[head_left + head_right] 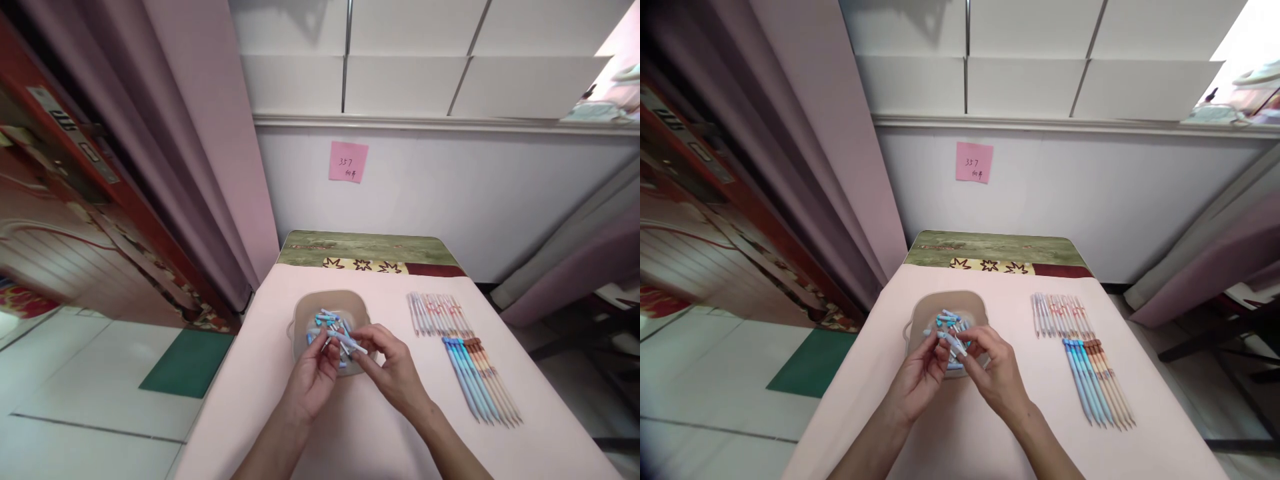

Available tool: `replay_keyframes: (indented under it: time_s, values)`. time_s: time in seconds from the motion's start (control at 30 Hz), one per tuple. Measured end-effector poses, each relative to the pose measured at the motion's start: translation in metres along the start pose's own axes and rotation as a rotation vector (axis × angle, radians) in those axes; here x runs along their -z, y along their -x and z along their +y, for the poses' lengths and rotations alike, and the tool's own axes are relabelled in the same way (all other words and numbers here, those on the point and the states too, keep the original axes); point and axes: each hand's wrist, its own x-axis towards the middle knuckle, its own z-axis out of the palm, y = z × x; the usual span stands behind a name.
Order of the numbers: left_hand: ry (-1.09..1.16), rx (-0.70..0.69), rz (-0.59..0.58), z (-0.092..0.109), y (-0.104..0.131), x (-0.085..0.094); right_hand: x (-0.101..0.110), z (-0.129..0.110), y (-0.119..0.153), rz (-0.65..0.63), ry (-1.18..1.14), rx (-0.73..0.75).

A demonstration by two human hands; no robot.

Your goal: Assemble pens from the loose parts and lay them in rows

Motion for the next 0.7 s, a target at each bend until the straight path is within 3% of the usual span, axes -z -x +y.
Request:
replay_keyframes:
  time_s: [0.17, 0.33, 0.43, 0.53, 0.7]
  values:
    - [-0.015, 0.02, -0.016, -0.007, 0.005, 0.0, -0.016, 0.011, -0.002, 0.087, -0.068, 0.063]
    - [-0.129, 0.065, -0.051, -0.003, 0.007, 0.001, -0.005, 0.0, 0.001, 0.228, 0.004, 0.033]
    - [-0.142, 0.027, -0.022, 0.0, 0.005, 0.001, 0.005, -0.001, 0.005, 0.18, 0.172, -0.026]
    - [-0.147, -0.026, -0.014, 0.0, 0.004, 0.0, 0.007, 0.003, 0.009, 0.118, 0.328, 0.01]
    - [-0.152, -0.08, -0.022, 0.002, 0.001, 0.003, 0.006, 0.007, 0.012, 0.123, 0.312, -0.023]
